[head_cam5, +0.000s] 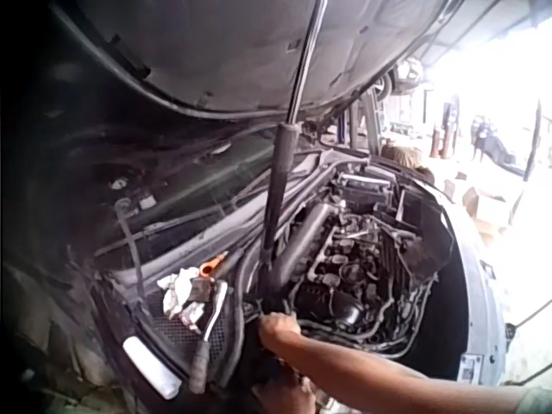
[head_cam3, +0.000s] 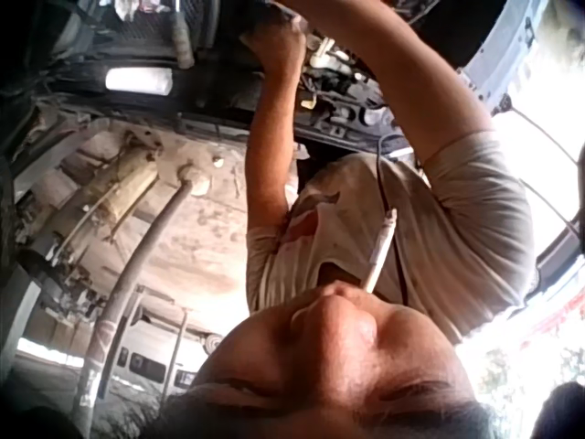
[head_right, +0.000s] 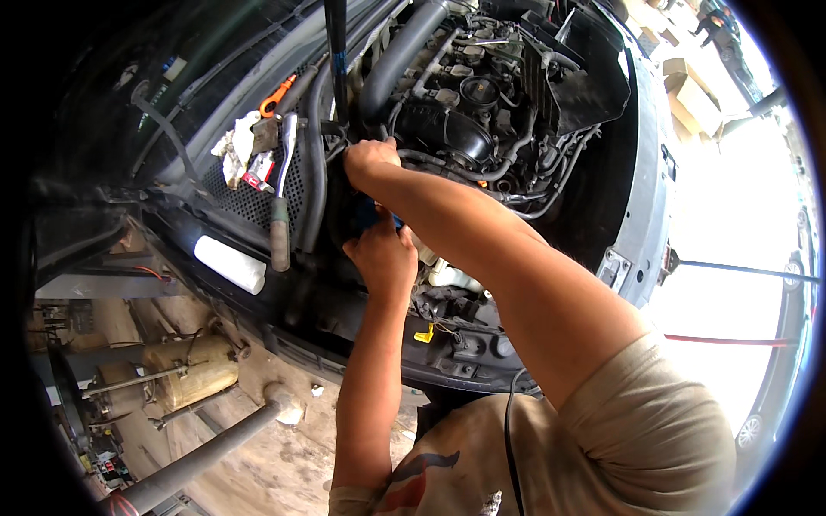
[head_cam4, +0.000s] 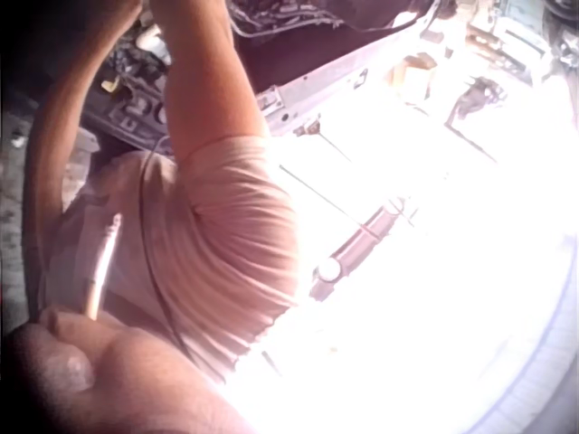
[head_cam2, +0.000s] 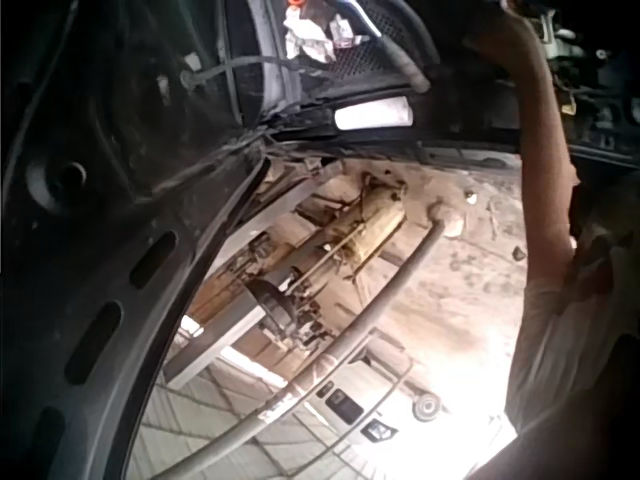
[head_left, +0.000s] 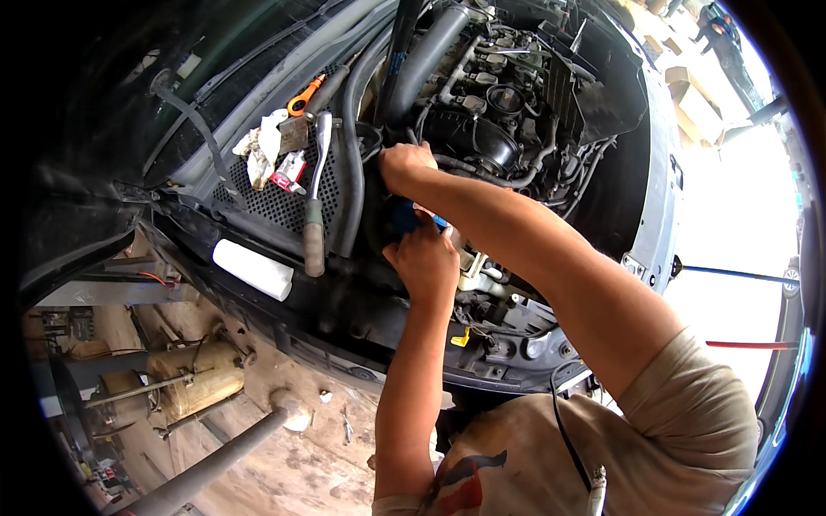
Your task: The person works on a car engine with the hood open, using a wrench to tighten or loosen bolts on a blue-capped reservoir. The person manipulates hoses and components within the engine bay, occasionally adjusting their grip and position to access different areas.
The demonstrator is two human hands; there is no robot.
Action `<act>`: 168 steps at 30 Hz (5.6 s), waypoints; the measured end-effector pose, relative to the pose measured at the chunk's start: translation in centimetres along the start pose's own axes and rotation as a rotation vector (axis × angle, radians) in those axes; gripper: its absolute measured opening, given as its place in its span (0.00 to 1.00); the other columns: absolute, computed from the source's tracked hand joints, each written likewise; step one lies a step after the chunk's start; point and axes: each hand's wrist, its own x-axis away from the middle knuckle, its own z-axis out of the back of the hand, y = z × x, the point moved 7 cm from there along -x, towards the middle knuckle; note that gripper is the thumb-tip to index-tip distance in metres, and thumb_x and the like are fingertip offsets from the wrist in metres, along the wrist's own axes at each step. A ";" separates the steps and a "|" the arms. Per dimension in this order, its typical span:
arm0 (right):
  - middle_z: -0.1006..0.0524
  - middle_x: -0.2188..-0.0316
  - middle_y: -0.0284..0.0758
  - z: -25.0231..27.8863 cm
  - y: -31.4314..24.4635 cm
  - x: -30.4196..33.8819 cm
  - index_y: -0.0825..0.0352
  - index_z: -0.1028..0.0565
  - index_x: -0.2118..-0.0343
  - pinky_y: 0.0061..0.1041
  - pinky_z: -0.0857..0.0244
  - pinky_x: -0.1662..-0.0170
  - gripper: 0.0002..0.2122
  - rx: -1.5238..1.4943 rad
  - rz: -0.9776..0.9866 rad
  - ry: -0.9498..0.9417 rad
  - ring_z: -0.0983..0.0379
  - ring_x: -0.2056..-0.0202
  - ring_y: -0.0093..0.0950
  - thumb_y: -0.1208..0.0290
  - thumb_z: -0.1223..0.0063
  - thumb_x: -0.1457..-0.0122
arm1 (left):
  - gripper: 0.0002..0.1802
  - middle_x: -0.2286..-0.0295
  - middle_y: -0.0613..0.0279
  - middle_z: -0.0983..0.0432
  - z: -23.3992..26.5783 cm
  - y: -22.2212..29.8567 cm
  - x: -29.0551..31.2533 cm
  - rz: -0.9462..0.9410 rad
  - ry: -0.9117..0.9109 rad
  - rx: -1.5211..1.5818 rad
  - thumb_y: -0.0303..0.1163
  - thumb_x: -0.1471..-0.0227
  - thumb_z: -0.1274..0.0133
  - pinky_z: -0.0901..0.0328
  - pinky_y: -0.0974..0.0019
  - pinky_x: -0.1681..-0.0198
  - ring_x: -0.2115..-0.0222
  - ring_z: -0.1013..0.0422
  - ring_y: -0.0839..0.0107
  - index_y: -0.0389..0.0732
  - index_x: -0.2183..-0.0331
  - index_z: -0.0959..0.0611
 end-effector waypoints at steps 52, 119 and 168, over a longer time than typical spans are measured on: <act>0.18 0.69 0.40 2.6 5.5 1.8 0.66 0.17 0.70 0.36 0.29 0.55 0.17 -0.514 0.306 0.071 0.21 0.62 0.37 0.56 0.33 0.56 | 0.29 0.76 0.55 0.22 1.1 0.2 0.5 -0.015 0.055 0.076 0.35 0.54 0.37 0.43 0.55 0.62 0.72 0.26 0.59 0.29 0.52 0.22; 0.26 0.83 0.46 -4.1 7.3 0.4 0.75 0.25 0.77 0.38 0.34 0.68 0.21 -1.016 0.131 -0.011 0.27 0.77 0.36 0.56 0.44 0.42 | 0.29 0.80 0.59 0.28 0.4 0.8 -0.5 -0.057 -0.020 -0.025 0.35 0.48 0.41 0.43 0.58 0.60 0.74 0.31 0.64 0.25 0.50 0.25; 0.30 0.75 0.29 -3.7 15.0 7.3 0.73 0.26 0.54 0.21 0.41 0.70 0.16 -1.267 0.018 -0.187 0.37 0.74 0.19 0.76 0.62 0.43 | 0.30 0.80 0.66 0.27 0.5 -0.7 -0.1 0.023 0.050 0.001 0.36 0.52 0.40 0.43 0.58 0.62 0.75 0.31 0.68 0.32 0.49 0.24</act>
